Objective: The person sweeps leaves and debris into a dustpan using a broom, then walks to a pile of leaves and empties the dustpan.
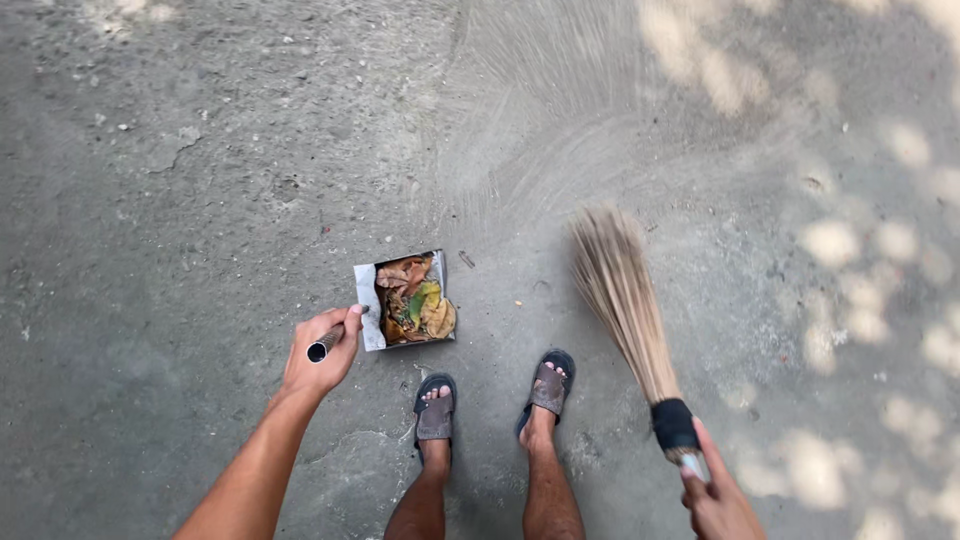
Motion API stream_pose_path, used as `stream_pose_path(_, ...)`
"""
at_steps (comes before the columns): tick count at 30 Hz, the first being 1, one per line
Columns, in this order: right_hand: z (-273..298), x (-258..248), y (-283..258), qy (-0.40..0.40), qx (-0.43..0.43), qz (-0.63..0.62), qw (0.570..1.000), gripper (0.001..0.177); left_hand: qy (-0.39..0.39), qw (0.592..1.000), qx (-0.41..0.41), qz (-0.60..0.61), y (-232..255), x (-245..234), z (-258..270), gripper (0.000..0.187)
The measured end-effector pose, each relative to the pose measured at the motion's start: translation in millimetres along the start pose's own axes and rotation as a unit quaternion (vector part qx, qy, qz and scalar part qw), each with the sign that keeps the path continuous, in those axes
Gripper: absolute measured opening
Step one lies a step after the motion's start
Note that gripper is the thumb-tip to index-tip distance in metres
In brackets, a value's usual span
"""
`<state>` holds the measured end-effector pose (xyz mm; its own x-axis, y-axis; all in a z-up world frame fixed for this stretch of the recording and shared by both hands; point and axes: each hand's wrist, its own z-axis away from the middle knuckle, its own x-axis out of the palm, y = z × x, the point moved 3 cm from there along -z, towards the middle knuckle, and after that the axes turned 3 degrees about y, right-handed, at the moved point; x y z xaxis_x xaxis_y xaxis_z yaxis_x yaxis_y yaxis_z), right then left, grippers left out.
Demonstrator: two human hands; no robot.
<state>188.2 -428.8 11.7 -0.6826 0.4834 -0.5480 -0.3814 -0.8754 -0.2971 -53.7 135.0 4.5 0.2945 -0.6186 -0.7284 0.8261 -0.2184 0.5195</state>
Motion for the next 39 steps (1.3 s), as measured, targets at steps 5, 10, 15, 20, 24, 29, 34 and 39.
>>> stream_pose_path(5, 63, 91, -118, -0.084, 0.033, 0.117, 0.989, 0.072, 0.005, 0.999, 0.047, -0.008, -10, 3, -15, 0.039)
stream_pose_path(10, 108, 136, -95, -0.257, 0.116, 0.003, 0.96, 0.073, -0.026, 0.998, 0.048, -0.044, 1, -1, -25, 0.039)
stream_pose_path(15, 102, 140, 62, -0.233, 0.038, -0.103, 0.966, 0.079, -0.043, 0.998, 0.036, -0.041, 9, -5, -28, 0.038)
stream_pose_path(20, 82, 111, 147, -0.126, -0.062, -0.113, 0.984, 0.083, -0.045, 0.994, 0.09, -0.045, 9, 2, -28, 0.039)
stream_pose_path(24, 87, 131, 126, -0.006, 0.064, 0.08, 0.995, 0.079, -0.05, 0.992, 0.101, -0.058, 4, 6, -28, 0.04)
stream_pose_path(29, 110, 211, 90, -0.275, 0.098, -0.237, 0.927, 0.085, -0.03, 0.991, 0.121, -0.042, 11, 6, -19, 0.037)
stream_pose_path(34, 113, 183, 92, -0.327, 0.049, -0.327, 0.885, 0.084, -0.04, 0.997, 0.01, -0.061, 0, -7, -20, 0.039)
stream_pose_path(39, 117, 141, 31, -0.205, 0.124, -0.269, 0.933, 0.086, -0.029, 0.998, 0.01, -0.062, -13, -21, -9, 0.04)
